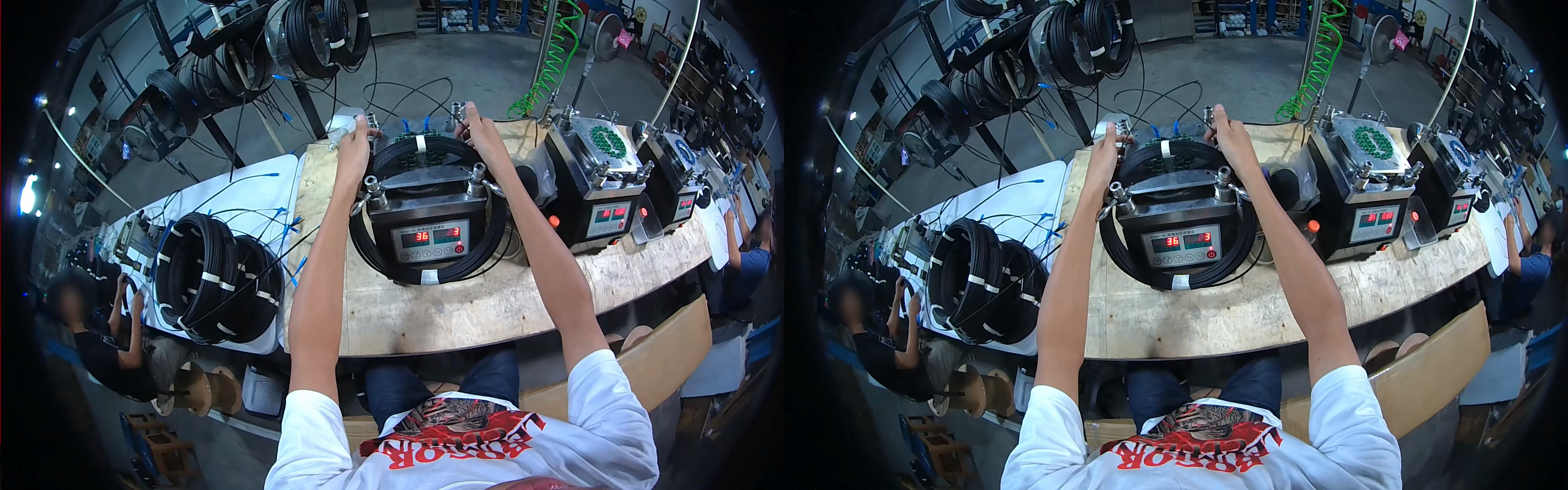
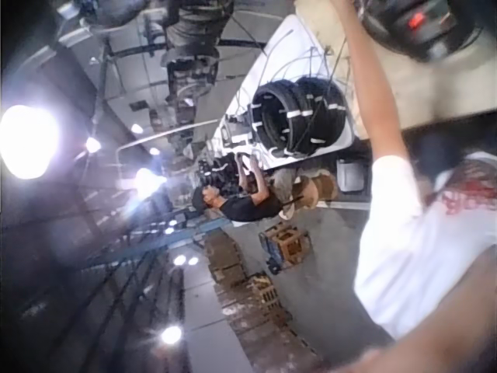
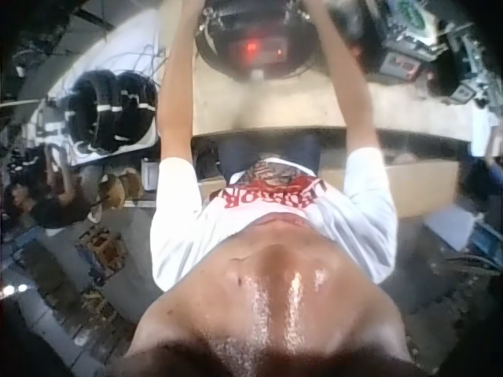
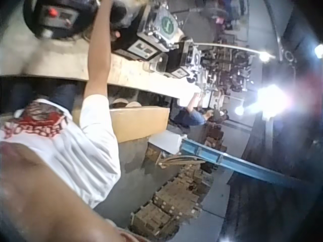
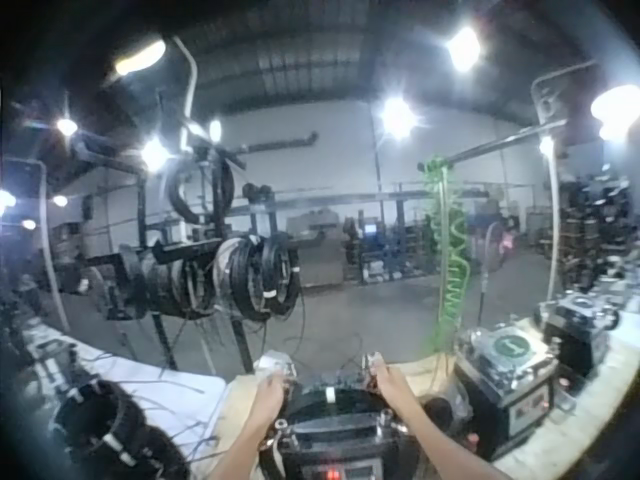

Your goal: The recorder uses industrial heat or compression machines to assemble and test connectors on large cable coils.

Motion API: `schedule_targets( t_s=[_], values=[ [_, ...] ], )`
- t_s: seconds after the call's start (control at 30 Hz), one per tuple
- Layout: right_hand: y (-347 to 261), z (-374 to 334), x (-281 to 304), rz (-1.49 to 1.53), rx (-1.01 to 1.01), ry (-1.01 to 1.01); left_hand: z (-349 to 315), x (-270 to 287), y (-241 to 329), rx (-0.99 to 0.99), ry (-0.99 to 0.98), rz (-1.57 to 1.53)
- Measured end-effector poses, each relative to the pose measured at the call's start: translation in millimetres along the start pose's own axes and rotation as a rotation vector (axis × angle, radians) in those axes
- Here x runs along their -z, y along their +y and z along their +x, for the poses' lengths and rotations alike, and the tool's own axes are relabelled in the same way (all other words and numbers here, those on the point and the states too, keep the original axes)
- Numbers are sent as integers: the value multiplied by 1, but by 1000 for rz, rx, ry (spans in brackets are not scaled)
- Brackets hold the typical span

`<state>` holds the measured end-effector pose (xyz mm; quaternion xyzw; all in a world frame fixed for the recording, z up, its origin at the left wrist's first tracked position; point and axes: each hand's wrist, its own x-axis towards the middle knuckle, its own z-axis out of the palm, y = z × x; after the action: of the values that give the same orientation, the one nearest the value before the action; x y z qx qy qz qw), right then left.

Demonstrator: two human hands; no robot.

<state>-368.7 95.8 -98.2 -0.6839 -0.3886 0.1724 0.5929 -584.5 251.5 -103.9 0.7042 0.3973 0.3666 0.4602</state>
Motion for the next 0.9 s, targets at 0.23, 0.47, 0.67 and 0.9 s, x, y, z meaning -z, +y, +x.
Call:
schedule_targets(
  t_s=[0.23,0.47,0.67,0.9],
  values=[
    [2,-1,2,139,-16,87,-3,-4,10,0,-56,-71],
    [1,-2,4,1,21,60,-2,-1,7,21,-35,-30],
    [5,2,6,-5,9,13,-1,-3,3,4,-16,-11],
    [-2,-3,0,150,-12,31,5,-1,-1,17,-53,-56]
  ],
)
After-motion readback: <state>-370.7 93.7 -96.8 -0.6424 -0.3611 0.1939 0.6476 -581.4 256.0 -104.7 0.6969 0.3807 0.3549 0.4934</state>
